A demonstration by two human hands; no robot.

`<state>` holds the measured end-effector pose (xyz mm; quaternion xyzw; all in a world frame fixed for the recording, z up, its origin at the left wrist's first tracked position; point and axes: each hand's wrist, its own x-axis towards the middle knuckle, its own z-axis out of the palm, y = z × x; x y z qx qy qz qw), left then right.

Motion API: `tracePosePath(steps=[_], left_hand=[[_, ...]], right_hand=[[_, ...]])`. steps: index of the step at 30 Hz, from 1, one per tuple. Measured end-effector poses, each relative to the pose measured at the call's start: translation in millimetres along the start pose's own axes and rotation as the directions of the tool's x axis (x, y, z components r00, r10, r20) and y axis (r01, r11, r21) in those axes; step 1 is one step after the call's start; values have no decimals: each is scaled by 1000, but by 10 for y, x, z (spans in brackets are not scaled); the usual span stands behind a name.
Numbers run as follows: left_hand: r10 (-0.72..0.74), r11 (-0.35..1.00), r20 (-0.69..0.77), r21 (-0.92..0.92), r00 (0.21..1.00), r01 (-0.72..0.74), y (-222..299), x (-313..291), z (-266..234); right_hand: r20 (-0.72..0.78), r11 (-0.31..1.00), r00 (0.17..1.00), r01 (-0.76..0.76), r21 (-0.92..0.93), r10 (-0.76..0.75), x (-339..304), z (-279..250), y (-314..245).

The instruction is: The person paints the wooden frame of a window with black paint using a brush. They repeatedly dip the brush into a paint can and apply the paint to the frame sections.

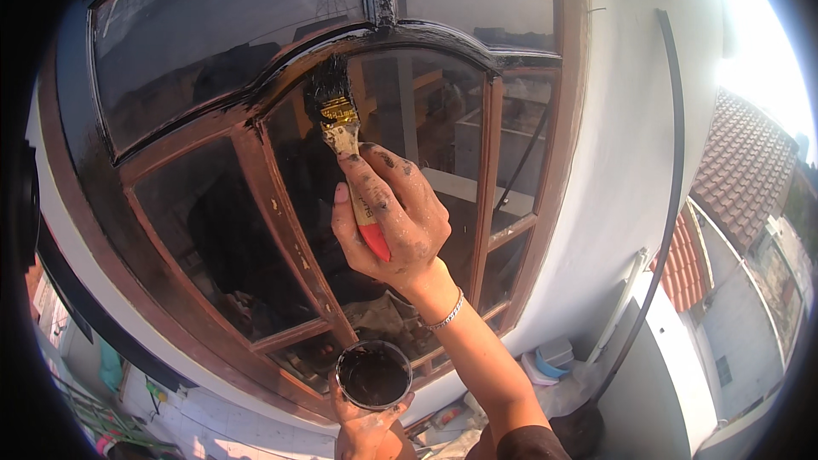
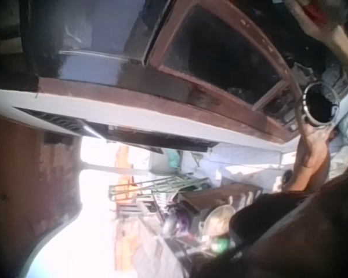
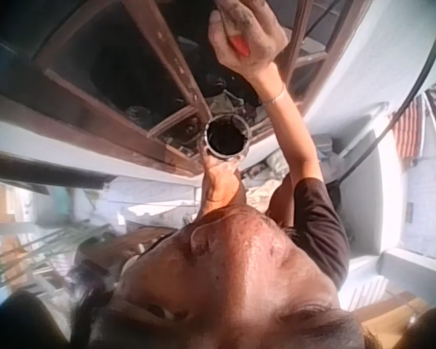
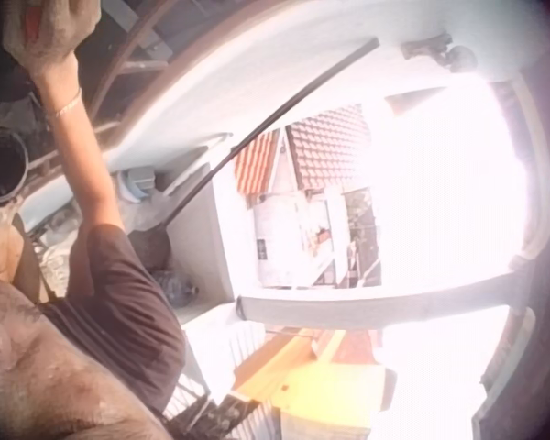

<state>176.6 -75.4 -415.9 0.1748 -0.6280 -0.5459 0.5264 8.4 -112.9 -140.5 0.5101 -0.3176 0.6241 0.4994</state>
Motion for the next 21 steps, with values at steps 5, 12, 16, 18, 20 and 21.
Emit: tracePosePath(steps=[5,12,16,18,20,21], left_hand=[[5,1000,9,2,1000,-5,-8,13,1],[10,1000,19,21,1000,-11,4,14,-22],[13,999,27,33,1000,-14,5,2,-36],[14,999,28,35,1000,-15,8,-5,-41],[16,999,28,39,999,-17,14,-6,-50],[18,999,30,37,999,-20,18,-3,-40]], right_hand=[[-169,996,984,-67,-52,58,-90,-74,246],[-153,971,960,-239,-25,233,-11,14,226],[-87,992,990,-107,74,113,-35,91,33],[-15,992,1000,-23,124,25,-101,50,-41],[-8,996,1000,30,83,-29,-120,-23,-67],[-67,999,998,-19,27,21,-111,-45,-5]])
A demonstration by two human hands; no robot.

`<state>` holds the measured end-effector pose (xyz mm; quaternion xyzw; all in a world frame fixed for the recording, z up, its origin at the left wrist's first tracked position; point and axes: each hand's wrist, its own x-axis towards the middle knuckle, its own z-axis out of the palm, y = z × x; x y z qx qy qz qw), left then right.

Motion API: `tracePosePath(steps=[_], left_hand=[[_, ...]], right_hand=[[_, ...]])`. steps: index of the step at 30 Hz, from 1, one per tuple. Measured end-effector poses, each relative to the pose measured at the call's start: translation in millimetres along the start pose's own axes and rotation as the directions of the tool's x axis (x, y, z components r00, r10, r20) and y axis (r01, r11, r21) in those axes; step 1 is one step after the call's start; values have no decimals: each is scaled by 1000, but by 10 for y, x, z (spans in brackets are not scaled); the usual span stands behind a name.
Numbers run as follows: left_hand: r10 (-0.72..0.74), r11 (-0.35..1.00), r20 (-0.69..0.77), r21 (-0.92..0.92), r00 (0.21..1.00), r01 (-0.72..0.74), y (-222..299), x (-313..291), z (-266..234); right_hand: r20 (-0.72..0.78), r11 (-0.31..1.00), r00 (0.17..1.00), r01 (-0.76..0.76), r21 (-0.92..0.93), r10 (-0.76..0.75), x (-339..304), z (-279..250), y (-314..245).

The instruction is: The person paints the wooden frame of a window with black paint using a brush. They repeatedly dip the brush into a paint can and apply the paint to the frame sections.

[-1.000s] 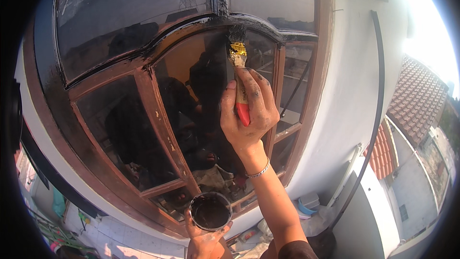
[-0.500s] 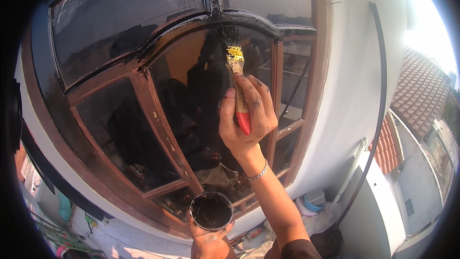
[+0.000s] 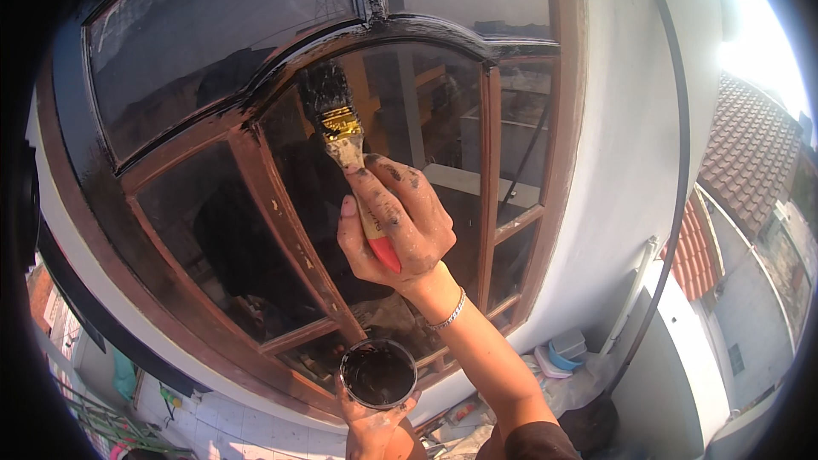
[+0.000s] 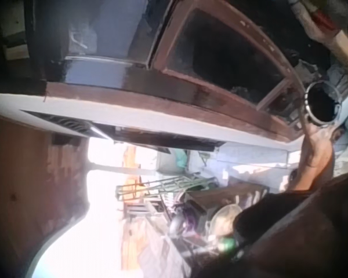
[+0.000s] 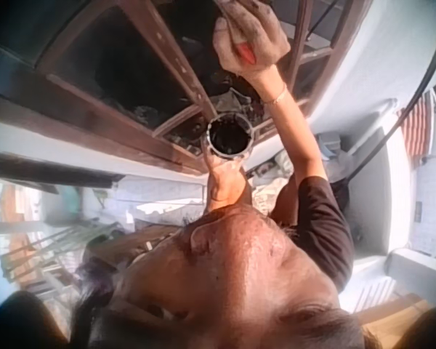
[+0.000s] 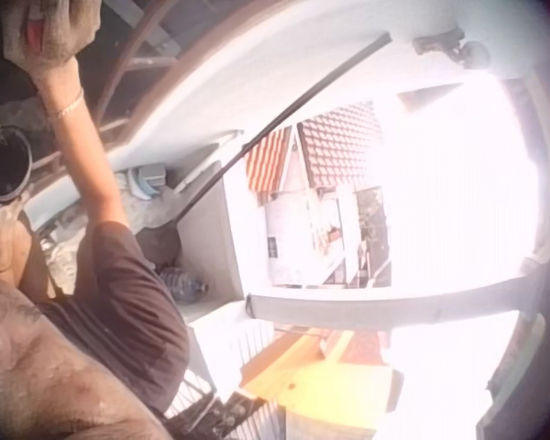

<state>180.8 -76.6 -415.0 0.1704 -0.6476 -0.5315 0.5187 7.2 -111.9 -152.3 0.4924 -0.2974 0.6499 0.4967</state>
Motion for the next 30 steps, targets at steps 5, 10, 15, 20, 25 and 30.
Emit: tracePosePath(steps=[5,10,15,20,25,30], left_hand=[[4,1000,12,-5,1000,-4,-7,17,16],[3,1000,8,13,1000,-3,2,15,-20],[15,1000,22,18,1000,-15,-10,36,-10],[16,1000,8,25,1000,-16,-11,38,-18],[20,999,1,32,1000,-20,-18,4,-6],[26,999,-3,45,1000,-26,-17,-19,-27]], right_hand=[[-146,972,967,-220,-84,207,99,-7,333],[-46,990,989,-140,17,140,71,197,40],[62,995,998,-30,95,24,-42,54,-146],[0,994,994,-113,2,113,15,79,4],[156,989,988,-42,141,20,-49,124,-203],[68,996,998,6,89,-12,-66,12,-116]])
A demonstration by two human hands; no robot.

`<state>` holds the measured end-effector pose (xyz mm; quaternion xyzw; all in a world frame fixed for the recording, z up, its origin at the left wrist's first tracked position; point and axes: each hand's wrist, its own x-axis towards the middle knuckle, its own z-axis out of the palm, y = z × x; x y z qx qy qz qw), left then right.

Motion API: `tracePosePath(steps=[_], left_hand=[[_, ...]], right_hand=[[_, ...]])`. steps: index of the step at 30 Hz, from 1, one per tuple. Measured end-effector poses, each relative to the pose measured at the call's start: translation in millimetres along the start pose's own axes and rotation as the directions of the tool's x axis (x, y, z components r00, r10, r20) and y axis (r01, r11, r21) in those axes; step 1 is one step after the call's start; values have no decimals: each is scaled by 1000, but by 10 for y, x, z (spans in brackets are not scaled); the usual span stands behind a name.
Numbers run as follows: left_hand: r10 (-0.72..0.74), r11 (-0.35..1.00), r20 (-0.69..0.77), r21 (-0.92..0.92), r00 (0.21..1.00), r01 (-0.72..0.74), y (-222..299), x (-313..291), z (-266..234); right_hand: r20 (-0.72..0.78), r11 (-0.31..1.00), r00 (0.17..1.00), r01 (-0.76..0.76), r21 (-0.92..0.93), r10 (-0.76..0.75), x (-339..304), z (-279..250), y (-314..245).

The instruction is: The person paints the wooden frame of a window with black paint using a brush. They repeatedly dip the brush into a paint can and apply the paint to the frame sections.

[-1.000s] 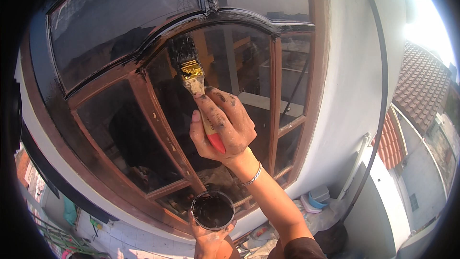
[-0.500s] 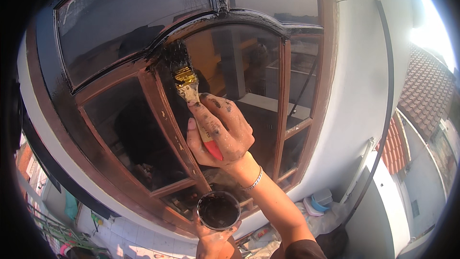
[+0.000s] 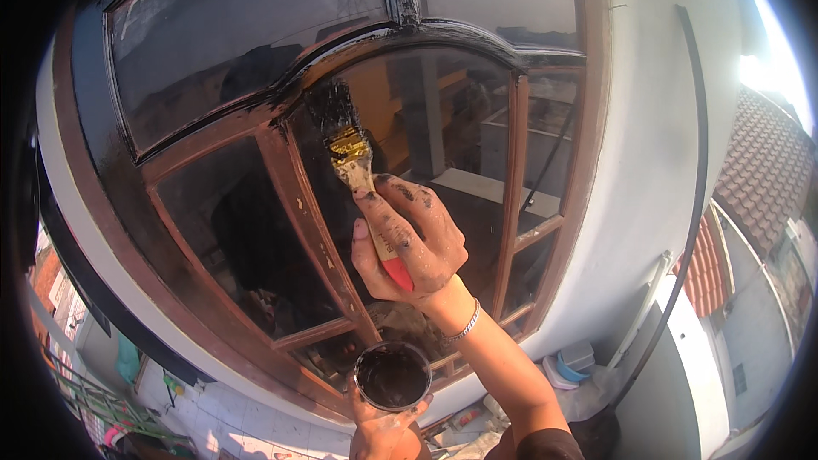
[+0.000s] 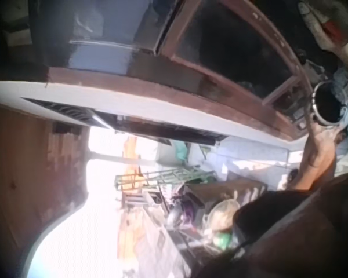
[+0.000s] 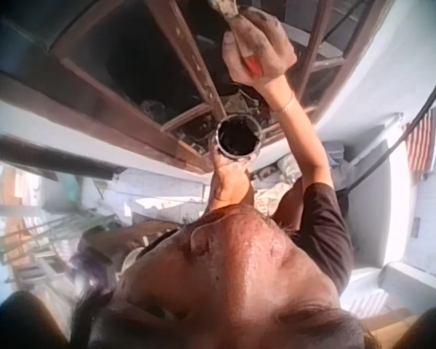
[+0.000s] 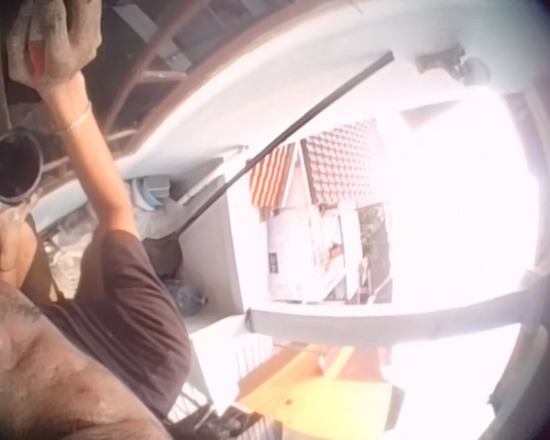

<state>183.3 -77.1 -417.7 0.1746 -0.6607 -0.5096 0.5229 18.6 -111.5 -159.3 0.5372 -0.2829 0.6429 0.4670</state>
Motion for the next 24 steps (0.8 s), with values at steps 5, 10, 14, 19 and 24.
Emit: tracePosePath(steps=[5,10,14,19,24], left_hand=[[12,1000,12,16,1000,-13,-5,12,8],[50,995,21,85,999,-51,2,-13,-29],[80,995,-11,66,997,-79,25,42,10],[-186,810,89,-549,978,204,-4,1,-26],[-404,-131,389,-920,828,368,139,160,23]], right_hand=[[111,996,994,-12,90,2,14,59,-39],[25,988,1000,-4,152,0,-17,-47,-22],[-27,1000,1000,-10,-19,10,115,-140,223],[-100,993,995,-14,-115,2,171,-204,537],[-158,957,978,-175,-231,140,181,-560,855]])
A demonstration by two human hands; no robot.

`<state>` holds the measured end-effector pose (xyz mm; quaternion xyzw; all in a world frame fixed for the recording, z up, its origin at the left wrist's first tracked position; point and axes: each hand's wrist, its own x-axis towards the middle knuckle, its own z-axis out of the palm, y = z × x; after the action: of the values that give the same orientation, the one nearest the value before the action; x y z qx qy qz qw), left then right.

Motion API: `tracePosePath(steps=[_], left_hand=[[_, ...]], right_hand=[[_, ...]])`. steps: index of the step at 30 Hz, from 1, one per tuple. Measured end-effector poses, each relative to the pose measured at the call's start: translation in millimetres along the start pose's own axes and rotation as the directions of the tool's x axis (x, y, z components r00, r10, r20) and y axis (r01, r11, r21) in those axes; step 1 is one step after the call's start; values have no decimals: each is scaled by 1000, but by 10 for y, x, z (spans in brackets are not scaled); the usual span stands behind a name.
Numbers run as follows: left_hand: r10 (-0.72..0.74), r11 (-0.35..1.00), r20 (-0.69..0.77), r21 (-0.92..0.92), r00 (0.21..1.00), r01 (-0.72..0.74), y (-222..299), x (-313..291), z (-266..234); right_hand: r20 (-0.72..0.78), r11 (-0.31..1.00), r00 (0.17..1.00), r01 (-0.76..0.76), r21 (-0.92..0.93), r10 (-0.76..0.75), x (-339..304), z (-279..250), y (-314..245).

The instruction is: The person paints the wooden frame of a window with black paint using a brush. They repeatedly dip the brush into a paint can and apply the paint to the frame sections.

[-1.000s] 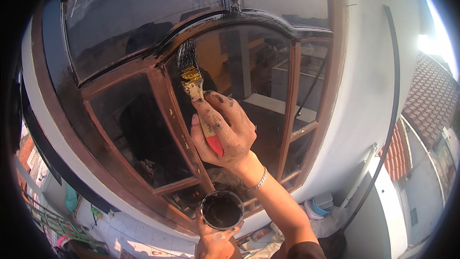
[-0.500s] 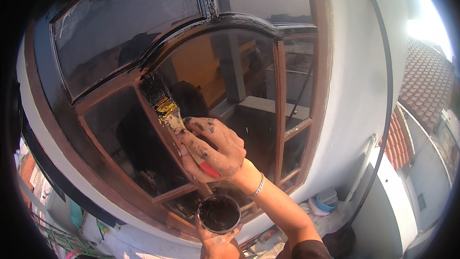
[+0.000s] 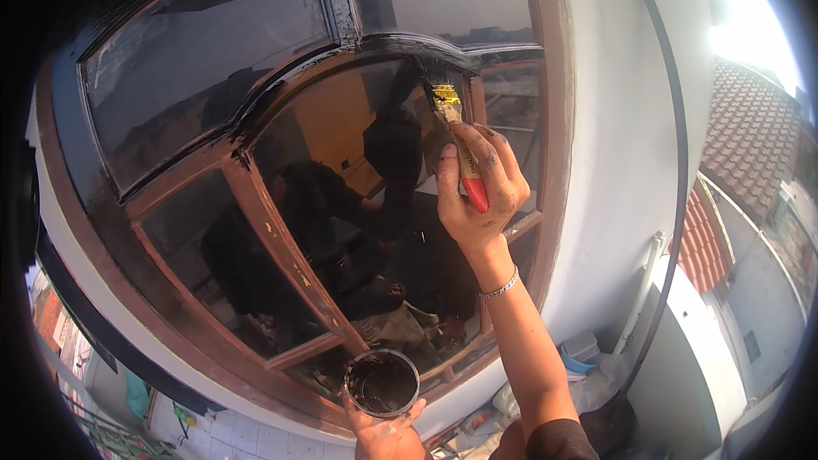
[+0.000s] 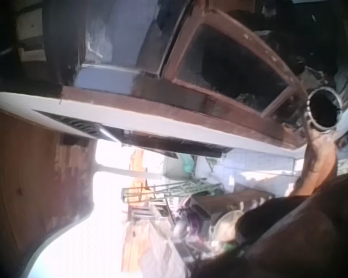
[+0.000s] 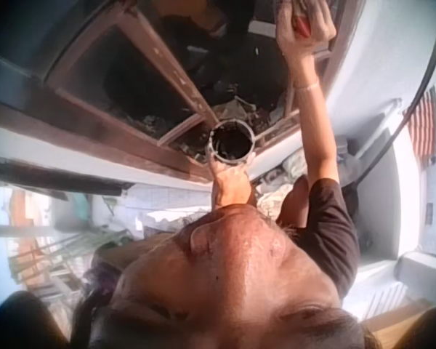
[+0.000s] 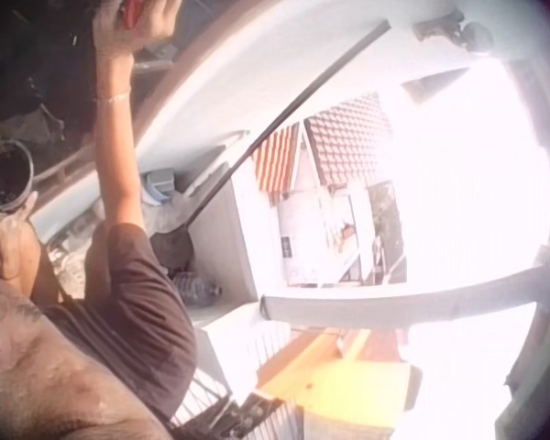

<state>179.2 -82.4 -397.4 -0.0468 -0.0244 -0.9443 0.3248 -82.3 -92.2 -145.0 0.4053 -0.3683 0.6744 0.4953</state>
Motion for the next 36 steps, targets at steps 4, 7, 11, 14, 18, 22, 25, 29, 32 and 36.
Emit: tracePosePath(steps=[4,7,11,14,18,22,25,29,32,36], left_hand=[[220,839,-89,525,971,-142,-5,-21,-7],[408,341,162,886,898,-315,-47,31,-642],[472,184,299,887,830,-424,-256,123,-290],[513,606,-96,744,853,-281,-341,132,-20],[507,-395,412,892,757,-220,-398,160,85],[514,-362,365,913,776,-190,-457,175,65],[537,-264,319,943,781,-203,-485,194,66],[545,-248,329,942,771,-227,-499,189,118],[577,-147,350,933,737,-328,-493,220,-83],[590,-224,396,917,703,-329,-455,203,-57]], right_hand=[[-108,987,981,-161,21,162,-33,-204,290],[-187,971,954,-221,93,235,113,-369,204],[-204,959,937,-273,79,284,240,-509,36],[-70,934,940,-319,158,333,207,-403,-194],[163,995,985,-77,67,65,238,-270,-458],[237,992,966,83,93,-104,414,-86,-766],[321,984,933,128,123,-162,393,9,-974],[369,939,873,240,247,-320,225,-21,-1112],[337,964,915,157,214,-224,247,-32,-1146],[406,968,882,179,178,-238,331,-41,-1250]])
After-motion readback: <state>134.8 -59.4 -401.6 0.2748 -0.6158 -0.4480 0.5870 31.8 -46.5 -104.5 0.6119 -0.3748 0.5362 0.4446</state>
